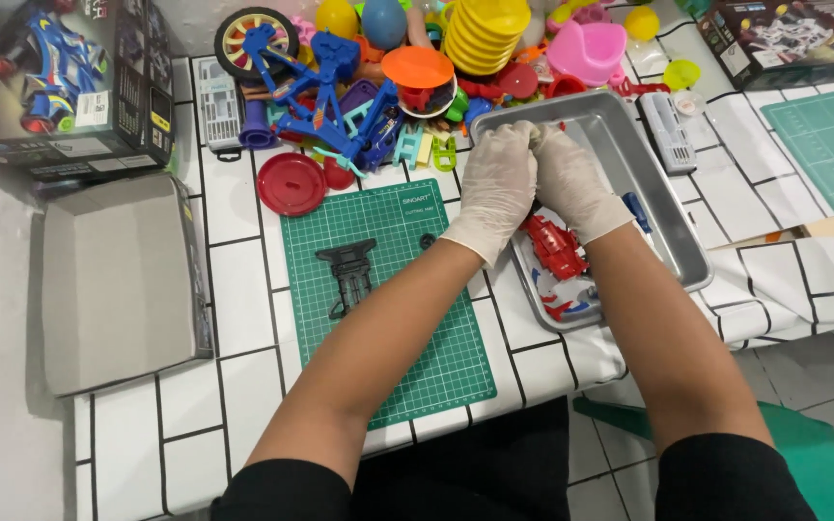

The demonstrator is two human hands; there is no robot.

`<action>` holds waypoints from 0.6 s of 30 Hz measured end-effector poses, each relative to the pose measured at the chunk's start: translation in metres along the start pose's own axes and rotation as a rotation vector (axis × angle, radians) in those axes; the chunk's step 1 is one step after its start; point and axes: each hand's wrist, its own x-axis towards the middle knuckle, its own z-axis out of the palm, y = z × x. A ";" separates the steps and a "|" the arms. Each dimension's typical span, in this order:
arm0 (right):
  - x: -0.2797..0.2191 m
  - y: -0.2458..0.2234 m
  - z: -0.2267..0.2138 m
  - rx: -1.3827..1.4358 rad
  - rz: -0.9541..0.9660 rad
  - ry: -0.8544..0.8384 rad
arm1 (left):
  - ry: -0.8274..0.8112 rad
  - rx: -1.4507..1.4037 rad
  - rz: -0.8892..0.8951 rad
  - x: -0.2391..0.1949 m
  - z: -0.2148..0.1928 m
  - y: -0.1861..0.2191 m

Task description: Assembling a plastic toy car by fitting gears, chassis components, and body parts together on a cutting mat.

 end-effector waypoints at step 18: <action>-0.067 0.037 -0.089 0.799 0.292 0.212 | -0.545 0.133 -0.157 0.042 0.049 0.022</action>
